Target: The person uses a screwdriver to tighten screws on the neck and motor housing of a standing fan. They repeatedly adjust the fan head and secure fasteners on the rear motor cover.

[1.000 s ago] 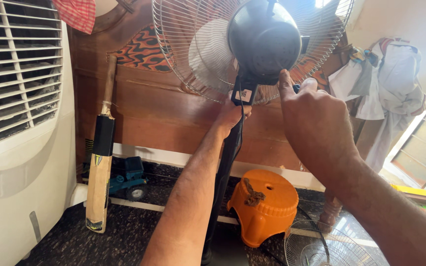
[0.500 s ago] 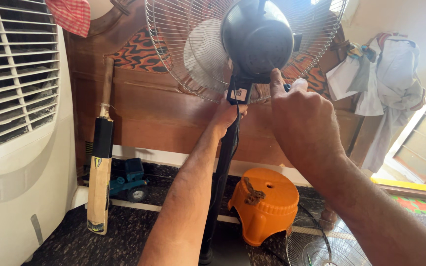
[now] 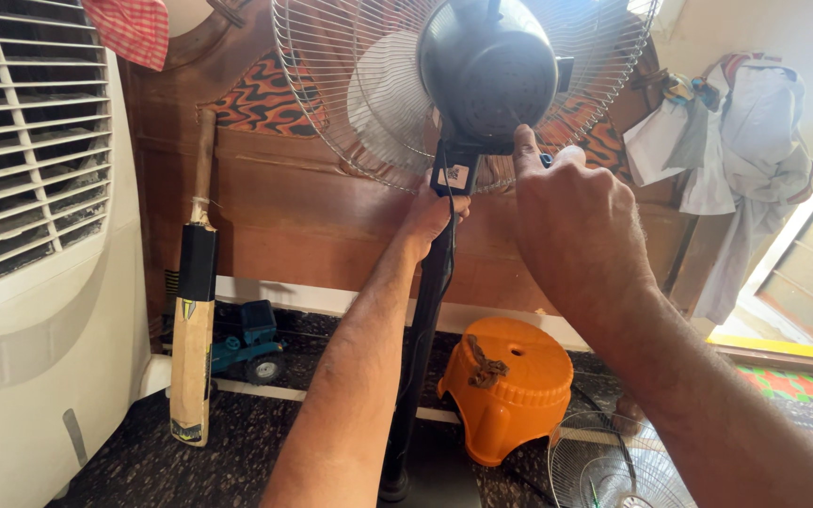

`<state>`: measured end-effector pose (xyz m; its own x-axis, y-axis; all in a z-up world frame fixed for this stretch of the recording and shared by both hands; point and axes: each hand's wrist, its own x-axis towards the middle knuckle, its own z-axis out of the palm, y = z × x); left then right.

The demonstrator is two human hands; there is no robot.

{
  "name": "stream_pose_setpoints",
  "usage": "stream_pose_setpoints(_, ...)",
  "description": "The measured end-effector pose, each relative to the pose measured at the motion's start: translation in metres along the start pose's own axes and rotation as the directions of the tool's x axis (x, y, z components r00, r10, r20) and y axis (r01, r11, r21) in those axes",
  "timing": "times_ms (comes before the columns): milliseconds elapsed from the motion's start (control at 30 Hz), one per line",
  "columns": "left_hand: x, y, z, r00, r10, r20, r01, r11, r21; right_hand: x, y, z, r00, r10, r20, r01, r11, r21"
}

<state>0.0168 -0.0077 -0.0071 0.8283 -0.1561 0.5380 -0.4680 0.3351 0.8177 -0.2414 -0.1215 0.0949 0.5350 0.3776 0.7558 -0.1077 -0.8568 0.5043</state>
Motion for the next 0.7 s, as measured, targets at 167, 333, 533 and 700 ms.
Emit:
stream_pose_setpoints(167,0.002,-0.002,-0.002,1.0,-0.018,-0.013,0.018,0.999,0.039,-0.001,0.003,0.003,1.0,0.019,-0.009,-0.018,0.996,0.088)
stream_pose_setpoints(333,0.005,-0.008,-0.004,1.0,0.005,0.015,-0.005,1.0,0.012,-0.002,0.007,0.007,0.998,0.067,-0.014,-0.062,0.97,0.236)
stream_pose_setpoints(533,0.007,-0.012,-0.008,1.0,0.007,0.001,-0.007,0.995,0.099,-0.006,0.006,0.016,0.996,0.068,-0.051,-0.054,0.972,0.228)
stream_pose_setpoints(700,-0.003,-0.008,-0.008,0.998,0.006,-0.067,0.011,0.971,0.238,-0.006,0.008,0.019,0.996,0.079,-0.031,-0.07,0.972,0.226)
